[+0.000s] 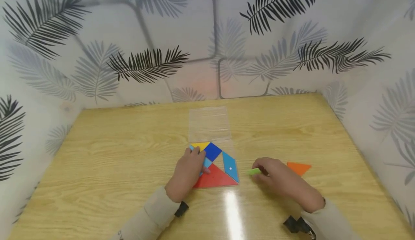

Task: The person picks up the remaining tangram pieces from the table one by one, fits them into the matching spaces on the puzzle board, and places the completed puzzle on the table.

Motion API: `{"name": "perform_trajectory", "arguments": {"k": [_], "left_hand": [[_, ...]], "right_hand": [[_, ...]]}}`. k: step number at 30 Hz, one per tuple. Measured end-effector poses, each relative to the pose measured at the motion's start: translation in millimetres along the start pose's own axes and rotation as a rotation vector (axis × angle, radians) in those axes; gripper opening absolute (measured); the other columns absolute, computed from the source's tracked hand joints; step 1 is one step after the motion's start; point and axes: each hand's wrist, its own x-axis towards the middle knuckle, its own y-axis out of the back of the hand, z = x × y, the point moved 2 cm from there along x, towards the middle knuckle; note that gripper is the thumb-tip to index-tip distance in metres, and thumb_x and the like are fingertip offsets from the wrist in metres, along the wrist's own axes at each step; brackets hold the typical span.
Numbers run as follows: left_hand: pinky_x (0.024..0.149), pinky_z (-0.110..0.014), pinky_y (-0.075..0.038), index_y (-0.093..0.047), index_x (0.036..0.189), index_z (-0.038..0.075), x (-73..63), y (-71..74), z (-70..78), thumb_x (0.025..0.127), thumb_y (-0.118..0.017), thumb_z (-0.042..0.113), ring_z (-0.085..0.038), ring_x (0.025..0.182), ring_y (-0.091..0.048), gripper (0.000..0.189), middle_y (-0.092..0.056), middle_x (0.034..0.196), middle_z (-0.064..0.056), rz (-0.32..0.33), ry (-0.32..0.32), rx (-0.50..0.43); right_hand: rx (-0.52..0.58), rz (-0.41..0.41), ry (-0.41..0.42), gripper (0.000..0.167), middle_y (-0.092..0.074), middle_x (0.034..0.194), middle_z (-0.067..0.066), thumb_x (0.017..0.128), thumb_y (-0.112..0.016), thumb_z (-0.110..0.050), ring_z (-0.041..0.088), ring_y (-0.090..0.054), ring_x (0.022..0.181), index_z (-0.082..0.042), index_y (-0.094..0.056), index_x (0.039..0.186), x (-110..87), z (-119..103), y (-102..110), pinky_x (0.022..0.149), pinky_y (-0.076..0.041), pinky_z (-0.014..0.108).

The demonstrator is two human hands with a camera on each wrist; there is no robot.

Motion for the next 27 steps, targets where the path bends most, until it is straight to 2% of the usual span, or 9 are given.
{"name": "perform_trajectory", "arguments": {"k": [3,9,15,20,25,27], "left_hand": [[0.058,-0.023,-0.049,-0.064,0.100,0.010,-0.7,-0.2,0.4,0.083,-0.065,0.044,-0.021,0.083,-0.048,0.038,-0.057,0.093,-0.006,-0.002,-0.007,-0.005],[0.058,-0.022,-0.050,-0.064,0.099,0.010,-1.9,-0.7,0.0,0.081,-0.065,0.046,-0.020,0.083,-0.049,0.041,-0.058,0.092,-0.006,0.023,-0.013,0.004],[0.056,-0.020,-0.048,-0.064,0.098,0.010,-1.6,-0.3,-0.5,0.079,-0.065,0.049,-0.019,0.081,-0.048,0.043,-0.056,0.088,-0.005,0.026,-0.015,0.000],[0.055,-0.019,-0.047,-0.064,0.097,0.010,-1.2,0.2,-0.6,0.078,-0.065,0.051,-0.019,0.079,-0.047,0.045,-0.054,0.084,-0.005,0.028,-0.020,0.008],[0.056,-0.020,-0.047,-0.065,0.097,0.009,-1.2,-0.4,-0.4,0.076,-0.067,0.050,-0.019,0.079,-0.048,0.046,-0.054,0.084,-0.005,0.022,-0.013,-0.008],[0.056,-0.021,-0.048,-0.064,0.097,0.009,-0.6,-0.4,-0.4,0.076,-0.067,0.051,-0.019,0.080,-0.048,0.047,-0.054,0.085,-0.005,0.014,-0.008,-0.007]], "right_hand": [[-0.006,0.030,0.024,0.010,-0.059,0.086,-0.010,0.086,-0.066,-0.019,0.006,-0.053,0.076,-0.014,-0.064,0.095,5.2,-1.9,-1.4,0.065,-0.047,0.026],[0.090,0.106,0.056,0.011,-0.063,0.092,-0.006,0.087,-0.065,-0.012,0.011,-0.058,0.084,-0.012,-0.065,0.098,20.4,-8.2,-4.3,0.069,-0.051,0.025],[0.203,0.144,0.026,0.012,-0.061,0.086,-0.005,0.085,-0.069,-0.017,0.013,-0.059,0.081,-0.012,-0.062,0.093,38.7,-13.1,-6.6,0.073,-0.051,0.026],[0.258,0.140,0.004,0.010,-0.062,0.090,-0.003,0.086,-0.068,-0.016,0.015,-0.059,0.087,-0.012,-0.063,0.093,51.0,-12.1,-9.4,0.080,-0.049,0.032],[0.301,0.098,0.052,0.016,-0.065,0.102,0.002,0.087,-0.064,-0.006,0.020,-0.060,0.096,-0.009,-0.067,0.102,59.0,-11.8,-12.5,0.084,-0.048,0.038],[0.309,0.086,0.066,0.021,-0.065,0.106,0.003,0.086,-0.064,-0.002,0.021,-0.060,0.099,-0.008,-0.066,0.106,61.8,-13.5,-13.6,0.085,-0.048,0.035]]}}
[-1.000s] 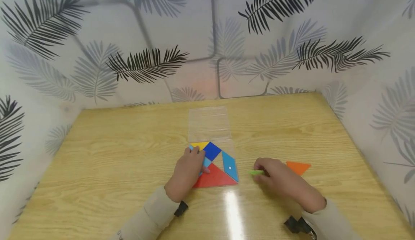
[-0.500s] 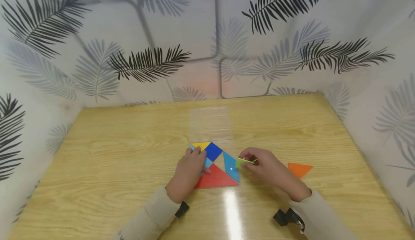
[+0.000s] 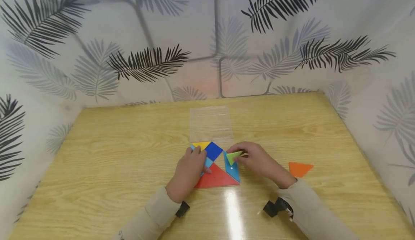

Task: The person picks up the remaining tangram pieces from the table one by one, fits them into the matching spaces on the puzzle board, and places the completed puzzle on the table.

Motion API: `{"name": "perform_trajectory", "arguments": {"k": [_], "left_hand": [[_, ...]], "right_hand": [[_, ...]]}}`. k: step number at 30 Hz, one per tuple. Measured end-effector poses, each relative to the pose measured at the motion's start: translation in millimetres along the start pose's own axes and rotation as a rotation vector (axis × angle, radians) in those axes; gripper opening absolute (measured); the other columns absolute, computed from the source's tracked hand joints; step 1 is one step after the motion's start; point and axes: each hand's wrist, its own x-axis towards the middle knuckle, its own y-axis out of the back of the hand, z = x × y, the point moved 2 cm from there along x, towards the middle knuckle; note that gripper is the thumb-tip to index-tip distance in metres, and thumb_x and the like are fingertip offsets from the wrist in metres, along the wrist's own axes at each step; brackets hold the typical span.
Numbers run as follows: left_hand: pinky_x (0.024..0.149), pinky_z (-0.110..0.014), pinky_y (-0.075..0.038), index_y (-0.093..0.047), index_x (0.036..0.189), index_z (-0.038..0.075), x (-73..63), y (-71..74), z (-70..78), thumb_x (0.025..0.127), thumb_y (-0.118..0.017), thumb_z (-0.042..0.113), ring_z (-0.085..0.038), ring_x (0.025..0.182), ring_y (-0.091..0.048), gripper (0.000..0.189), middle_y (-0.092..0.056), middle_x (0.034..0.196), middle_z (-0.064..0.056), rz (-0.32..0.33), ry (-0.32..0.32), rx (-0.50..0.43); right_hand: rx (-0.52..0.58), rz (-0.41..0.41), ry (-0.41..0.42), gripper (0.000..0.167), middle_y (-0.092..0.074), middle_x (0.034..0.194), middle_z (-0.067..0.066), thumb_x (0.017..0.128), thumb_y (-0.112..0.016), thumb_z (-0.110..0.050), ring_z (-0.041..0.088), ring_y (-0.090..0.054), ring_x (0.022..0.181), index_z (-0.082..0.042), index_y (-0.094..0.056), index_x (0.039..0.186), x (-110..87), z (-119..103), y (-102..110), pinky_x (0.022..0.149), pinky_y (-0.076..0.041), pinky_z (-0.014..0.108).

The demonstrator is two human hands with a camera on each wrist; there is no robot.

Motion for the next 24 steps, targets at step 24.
{"name": "perform_trajectory", "arguments": {"k": [24], "left_hand": [[0.064,-0.023,-0.049,-0.064,0.103,0.010,-1.9,2.1,-2.8,0.078,-0.062,0.053,-0.021,0.086,-0.049,0.050,-0.060,0.107,-0.008,-0.027,0.004,0.010]], "right_hand": [[0.055,0.011,-0.048,0.023,-0.058,0.078,0.004,0.083,-0.070,-0.011,0.017,-0.057,0.068,-0.004,-0.061,0.103,22.2,3.5,-24.8,0.061,-0.050,0.024]]}}
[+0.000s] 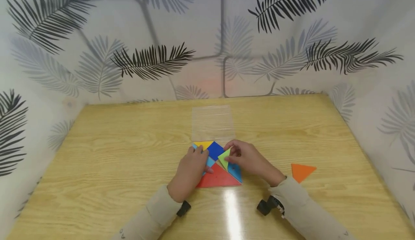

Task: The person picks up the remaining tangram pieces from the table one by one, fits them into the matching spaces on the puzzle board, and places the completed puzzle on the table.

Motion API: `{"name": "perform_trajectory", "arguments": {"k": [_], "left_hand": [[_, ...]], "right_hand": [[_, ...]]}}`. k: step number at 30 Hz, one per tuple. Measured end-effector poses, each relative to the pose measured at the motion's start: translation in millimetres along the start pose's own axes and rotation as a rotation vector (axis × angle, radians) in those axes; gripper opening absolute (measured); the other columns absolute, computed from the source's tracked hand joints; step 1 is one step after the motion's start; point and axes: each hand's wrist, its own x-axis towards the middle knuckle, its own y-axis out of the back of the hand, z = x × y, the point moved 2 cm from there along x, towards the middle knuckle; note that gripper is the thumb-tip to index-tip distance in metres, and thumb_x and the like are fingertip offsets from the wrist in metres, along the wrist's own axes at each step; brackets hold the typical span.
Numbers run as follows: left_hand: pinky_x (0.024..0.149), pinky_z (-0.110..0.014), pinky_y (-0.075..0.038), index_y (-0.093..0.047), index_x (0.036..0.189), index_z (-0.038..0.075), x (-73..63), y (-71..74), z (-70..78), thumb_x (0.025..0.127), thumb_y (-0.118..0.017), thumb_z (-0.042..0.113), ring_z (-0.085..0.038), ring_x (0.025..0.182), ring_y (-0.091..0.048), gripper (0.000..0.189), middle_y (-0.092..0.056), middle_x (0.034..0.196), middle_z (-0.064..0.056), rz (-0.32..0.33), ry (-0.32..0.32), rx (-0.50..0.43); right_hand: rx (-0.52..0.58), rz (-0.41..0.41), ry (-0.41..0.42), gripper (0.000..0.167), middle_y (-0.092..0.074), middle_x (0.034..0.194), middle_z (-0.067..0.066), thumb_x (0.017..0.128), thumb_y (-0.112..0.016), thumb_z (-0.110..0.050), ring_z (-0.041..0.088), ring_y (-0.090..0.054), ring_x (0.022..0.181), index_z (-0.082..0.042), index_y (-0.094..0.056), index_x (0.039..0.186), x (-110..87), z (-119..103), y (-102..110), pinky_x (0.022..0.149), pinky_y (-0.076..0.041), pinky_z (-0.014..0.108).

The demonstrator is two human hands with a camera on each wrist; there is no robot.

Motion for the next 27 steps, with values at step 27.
{"name": "perform_trajectory", "arguments": {"k": [27], "left_hand": [[0.063,-0.024,-0.050,-0.063,0.104,0.010,-1.6,2.1,-0.7,0.079,-0.061,0.054,-0.022,0.088,-0.050,0.051,-0.059,0.114,-0.010,0.008,-0.012,0.009]], "right_hand": [[-0.200,0.038,0.093,0.030,-0.060,0.084,-0.002,0.084,-0.068,-0.009,0.011,-0.056,0.076,-0.002,-0.065,0.114,4.9,-3.2,-8.8,0.069,-0.050,0.026]]}}
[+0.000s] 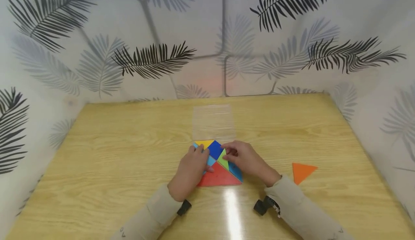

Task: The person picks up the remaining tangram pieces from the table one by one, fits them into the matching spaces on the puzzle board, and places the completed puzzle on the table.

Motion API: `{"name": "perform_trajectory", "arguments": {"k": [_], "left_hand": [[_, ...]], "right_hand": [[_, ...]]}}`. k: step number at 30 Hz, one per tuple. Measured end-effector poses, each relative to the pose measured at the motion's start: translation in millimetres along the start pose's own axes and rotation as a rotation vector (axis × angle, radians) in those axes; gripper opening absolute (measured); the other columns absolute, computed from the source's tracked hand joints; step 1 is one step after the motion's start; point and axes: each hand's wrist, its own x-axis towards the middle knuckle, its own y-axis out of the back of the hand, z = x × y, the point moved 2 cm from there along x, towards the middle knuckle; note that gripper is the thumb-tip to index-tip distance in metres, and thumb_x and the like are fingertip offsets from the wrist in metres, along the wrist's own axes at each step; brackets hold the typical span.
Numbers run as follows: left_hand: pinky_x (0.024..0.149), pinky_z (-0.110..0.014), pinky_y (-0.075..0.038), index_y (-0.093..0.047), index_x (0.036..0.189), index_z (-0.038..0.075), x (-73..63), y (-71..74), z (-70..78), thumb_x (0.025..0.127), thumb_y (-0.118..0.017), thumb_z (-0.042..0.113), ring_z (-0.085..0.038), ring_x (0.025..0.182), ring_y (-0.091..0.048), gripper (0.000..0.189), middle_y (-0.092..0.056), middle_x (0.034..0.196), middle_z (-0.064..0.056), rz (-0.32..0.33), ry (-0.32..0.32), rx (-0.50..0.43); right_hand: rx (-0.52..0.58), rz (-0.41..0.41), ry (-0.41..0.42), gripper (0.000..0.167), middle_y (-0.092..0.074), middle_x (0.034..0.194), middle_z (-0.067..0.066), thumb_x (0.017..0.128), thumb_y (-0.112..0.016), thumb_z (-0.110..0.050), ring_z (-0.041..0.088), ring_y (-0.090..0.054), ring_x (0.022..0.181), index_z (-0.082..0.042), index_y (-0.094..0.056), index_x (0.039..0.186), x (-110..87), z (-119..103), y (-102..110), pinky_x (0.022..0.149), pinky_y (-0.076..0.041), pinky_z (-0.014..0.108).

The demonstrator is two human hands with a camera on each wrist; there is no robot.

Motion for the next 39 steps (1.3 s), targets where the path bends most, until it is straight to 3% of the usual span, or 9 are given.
{"name": "perform_trajectory", "arguments": {"k": [23,29,39], "left_hand": [[0.062,-0.022,-0.049,-0.063,0.102,0.011,-0.7,-1.2,-0.5,0.078,-0.059,0.055,-0.021,0.086,-0.050,0.051,-0.060,0.108,-0.008,0.016,0.002,0.004],[0.065,-0.023,-0.050,-0.063,0.108,0.011,-0.4,-1.7,0.0,0.079,-0.058,0.055,-0.023,0.093,-0.051,0.053,-0.058,0.117,-0.009,-0.008,0.005,0.005],[0.062,-0.021,-0.047,-0.063,0.098,0.011,-2.4,-2.9,-0.8,0.079,-0.058,0.056,-0.020,0.083,-0.049,0.049,-0.061,0.105,-0.008,0.050,-0.011,0.024]], "right_hand": [[0.020,0.022,-0.121,0.026,-0.062,0.084,0.000,0.084,-0.068,-0.009,0.013,-0.060,0.077,0.000,-0.063,0.108,-1.5,1.1,-5.4,0.069,-0.051,0.026],[0.011,0.023,-0.124,0.030,-0.059,0.089,0.005,0.082,-0.071,-0.009,0.014,-0.057,0.077,0.001,-0.064,0.109,-2.7,1.4,-6.2,0.067,-0.050,0.025],[-0.024,-0.016,-0.114,0.037,-0.055,0.089,0.005,0.082,-0.072,-0.011,0.013,-0.056,0.077,0.005,-0.062,0.114,-2.7,-1.4,-8.1,0.066,-0.049,0.024]]}}
